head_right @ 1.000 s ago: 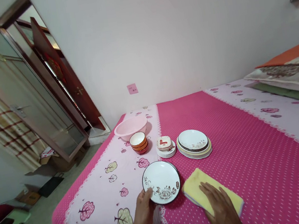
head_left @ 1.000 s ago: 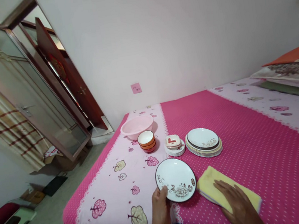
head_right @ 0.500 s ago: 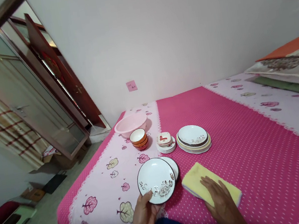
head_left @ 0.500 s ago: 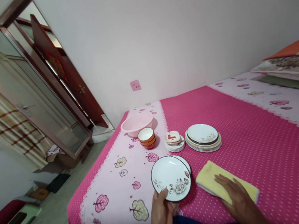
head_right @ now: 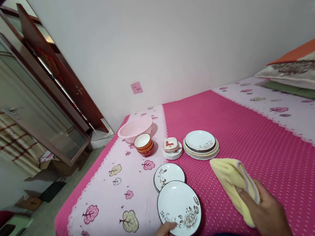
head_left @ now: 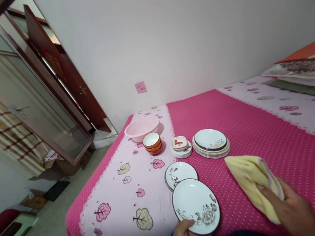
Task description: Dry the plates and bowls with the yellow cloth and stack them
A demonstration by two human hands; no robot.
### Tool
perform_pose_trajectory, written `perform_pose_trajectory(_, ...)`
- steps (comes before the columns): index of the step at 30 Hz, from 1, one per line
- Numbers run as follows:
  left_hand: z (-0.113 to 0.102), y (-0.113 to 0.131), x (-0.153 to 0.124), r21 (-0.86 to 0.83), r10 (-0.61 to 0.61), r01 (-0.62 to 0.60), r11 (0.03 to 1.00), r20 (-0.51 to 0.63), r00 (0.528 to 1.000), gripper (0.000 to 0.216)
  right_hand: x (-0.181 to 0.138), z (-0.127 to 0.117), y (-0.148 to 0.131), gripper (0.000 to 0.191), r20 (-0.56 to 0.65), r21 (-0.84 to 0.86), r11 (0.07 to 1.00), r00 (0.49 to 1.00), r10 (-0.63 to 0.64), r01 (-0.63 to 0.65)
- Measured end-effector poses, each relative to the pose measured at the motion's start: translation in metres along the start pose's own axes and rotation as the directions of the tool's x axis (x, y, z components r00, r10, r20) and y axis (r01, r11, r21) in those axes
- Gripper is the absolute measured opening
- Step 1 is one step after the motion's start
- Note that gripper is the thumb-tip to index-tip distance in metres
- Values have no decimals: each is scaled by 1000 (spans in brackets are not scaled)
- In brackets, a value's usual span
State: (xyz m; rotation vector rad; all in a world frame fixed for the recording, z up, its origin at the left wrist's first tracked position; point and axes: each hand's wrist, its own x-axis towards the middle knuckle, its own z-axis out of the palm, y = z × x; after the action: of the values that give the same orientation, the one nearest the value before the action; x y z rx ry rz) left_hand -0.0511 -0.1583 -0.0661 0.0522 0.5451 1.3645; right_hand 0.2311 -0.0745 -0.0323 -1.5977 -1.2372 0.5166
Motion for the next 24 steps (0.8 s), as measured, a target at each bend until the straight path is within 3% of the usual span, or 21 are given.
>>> perform_pose_trajectory(2, 4, -4, 5, 3, -31, 31, 1000, 51, 998, 85, -3, 0, -19, 66, -24, -7, 999, 999, 45, -45)
perform_pose_trajectory(4, 8, -7, 12, 11, -66, 65, 998, 97, 993, 80, -7, 5, -35, 72, -51, -1, 1000, 999, 0, 0)
perform_pose_trajectory(7, 8, -10, 21, 11, -90, 89, 996, 135, 987, 72, -14, 19, -47, 67, -51, 17, 984, 983, -177, 178)
perform_pose_trajectory(9, 5, -11, 25, -3, -86, 88, 996, 138, 987, 64, -18, 31, -48, 55, 22, 43, 942, 943, -333, 332)
perform_pose_trajectory(12, 3, -8, 26, -28, -84, 89, 996, 155, 984, 52, -25, 48, -44, 41, 167, 124, 824, 807, -566, 553)
perform_pose_trajectory(15, 9, -5, 26, -37, -77, 86, 996, 202, 976, 55, -35, 65, -35, 43, 232, 107, 692, 659, -715, 714)
perform_pose_trajectory(21, 17, -2, 27, 4, -75, 77, 997, 296, 952, 80, -58, 84, -4, 52, 474, 96, 559, 456, -753, 824)
perform_pose_trajectory(24, 13, -1, 27, 17, -117, 117, 993, 301, 946, 82, -65, 85, 2, 53, 576, 137, 518, 357, -735, 844)
